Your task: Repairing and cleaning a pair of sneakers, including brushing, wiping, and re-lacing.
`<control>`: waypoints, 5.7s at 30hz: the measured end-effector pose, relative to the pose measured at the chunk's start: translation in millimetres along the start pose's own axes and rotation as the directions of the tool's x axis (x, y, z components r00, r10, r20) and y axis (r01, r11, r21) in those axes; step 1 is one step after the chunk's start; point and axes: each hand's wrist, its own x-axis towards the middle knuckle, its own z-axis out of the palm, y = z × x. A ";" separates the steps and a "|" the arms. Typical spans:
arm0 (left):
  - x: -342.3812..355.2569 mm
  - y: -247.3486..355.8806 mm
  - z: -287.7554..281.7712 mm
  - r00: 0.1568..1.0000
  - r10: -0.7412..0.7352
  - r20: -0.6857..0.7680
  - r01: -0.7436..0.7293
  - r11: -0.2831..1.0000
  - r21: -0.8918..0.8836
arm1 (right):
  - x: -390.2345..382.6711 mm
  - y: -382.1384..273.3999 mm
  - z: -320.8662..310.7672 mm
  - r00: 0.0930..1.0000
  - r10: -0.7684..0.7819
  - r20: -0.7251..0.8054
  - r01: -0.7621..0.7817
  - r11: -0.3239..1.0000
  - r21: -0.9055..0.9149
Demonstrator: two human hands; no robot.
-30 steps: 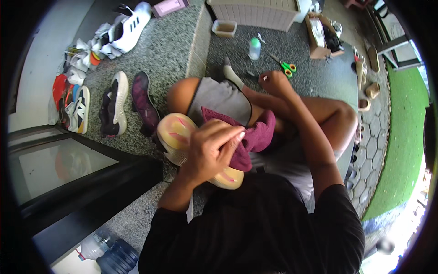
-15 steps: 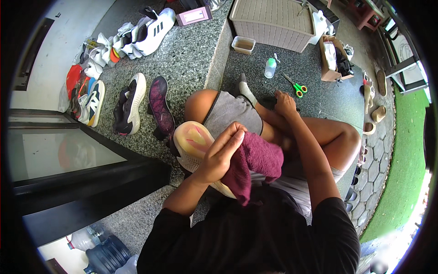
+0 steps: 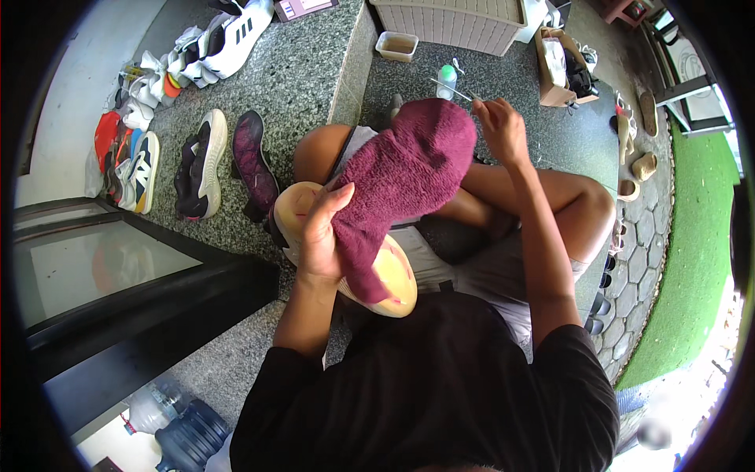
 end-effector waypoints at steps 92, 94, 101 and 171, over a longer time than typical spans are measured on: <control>14.6 -14.1 -17.2 0.978 0.211 0.000 -0.191 0.888 0.418 | -102.3 -139.0 -25.5 0.831 0.099 0.547 -0.545 0.335 0.768; 15.8 -13.9 -17.8 0.970 0.241 0.033 -0.233 0.880 0.414 | -102.2 -129.2 -35.8 0.792 0.145 0.592 -0.585 0.456 0.671; 14.0 -14.7 -20.8 0.916 0.372 0.152 -0.389 0.727 0.566 | -112.0 -105.4 -51.1 0.865 0.157 0.477 -0.326 0.897 0.297; -34.2 62.2 -98.8 0.805 0.580 0.123 -0.184 0.047 0.982 | -165.1 -155.5 -38.2 0.604 0.014 0.797 -0.778 -0.210 0.593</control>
